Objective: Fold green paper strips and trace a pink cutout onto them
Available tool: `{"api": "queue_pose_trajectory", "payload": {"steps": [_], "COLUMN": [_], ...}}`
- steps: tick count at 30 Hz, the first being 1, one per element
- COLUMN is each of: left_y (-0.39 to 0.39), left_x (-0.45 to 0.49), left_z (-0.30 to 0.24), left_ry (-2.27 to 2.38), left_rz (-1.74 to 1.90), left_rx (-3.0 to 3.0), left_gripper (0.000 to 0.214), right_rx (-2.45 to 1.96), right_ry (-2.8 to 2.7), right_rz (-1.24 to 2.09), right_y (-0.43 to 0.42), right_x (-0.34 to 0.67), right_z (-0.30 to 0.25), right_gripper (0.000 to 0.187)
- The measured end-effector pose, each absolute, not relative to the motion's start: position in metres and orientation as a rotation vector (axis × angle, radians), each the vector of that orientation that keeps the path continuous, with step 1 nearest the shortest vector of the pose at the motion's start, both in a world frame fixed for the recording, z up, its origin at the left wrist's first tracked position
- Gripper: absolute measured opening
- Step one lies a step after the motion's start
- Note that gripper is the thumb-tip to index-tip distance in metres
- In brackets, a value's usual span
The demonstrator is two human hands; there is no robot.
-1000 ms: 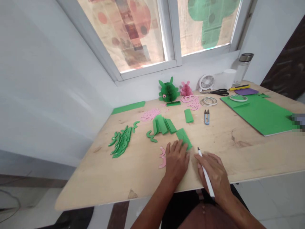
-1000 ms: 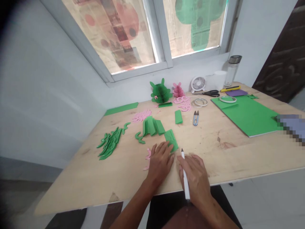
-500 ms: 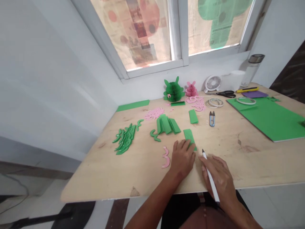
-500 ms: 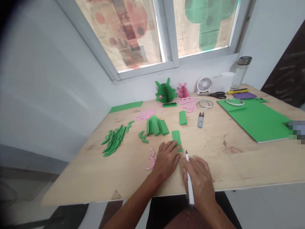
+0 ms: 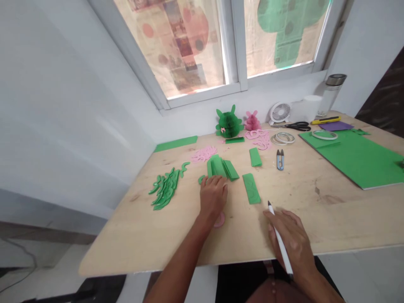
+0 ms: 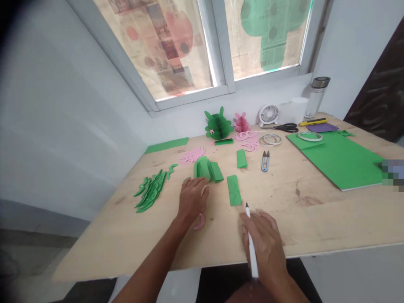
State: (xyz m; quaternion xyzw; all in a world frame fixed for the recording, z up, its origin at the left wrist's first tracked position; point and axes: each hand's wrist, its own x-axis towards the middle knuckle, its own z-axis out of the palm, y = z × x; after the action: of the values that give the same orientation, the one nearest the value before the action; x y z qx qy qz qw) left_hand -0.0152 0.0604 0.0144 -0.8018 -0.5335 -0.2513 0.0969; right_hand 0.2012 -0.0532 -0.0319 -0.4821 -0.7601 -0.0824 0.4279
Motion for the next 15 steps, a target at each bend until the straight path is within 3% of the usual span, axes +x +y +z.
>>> {"api": "queue_pose_trajectory", "payload": {"steps": [9, 15], "left_y": [0.094, 0.109], "left_x": [0.000, 0.010], "left_z": [0.008, 0.002], "left_ry": [-1.430, -1.451], "left_rz": [-0.653, -0.795], "left_rx": [-2.460, -2.525], "left_gripper": [0.025, 0.021], "right_rx": [-1.188, -1.178], "right_ry": [-1.887, -1.877], "right_rz": [-0.204, -0.206], "right_y": [-0.052, -0.052], "right_x": [0.202, 0.201], "right_z": [-0.033, -0.032], "right_gripper": [0.032, 0.034]}}
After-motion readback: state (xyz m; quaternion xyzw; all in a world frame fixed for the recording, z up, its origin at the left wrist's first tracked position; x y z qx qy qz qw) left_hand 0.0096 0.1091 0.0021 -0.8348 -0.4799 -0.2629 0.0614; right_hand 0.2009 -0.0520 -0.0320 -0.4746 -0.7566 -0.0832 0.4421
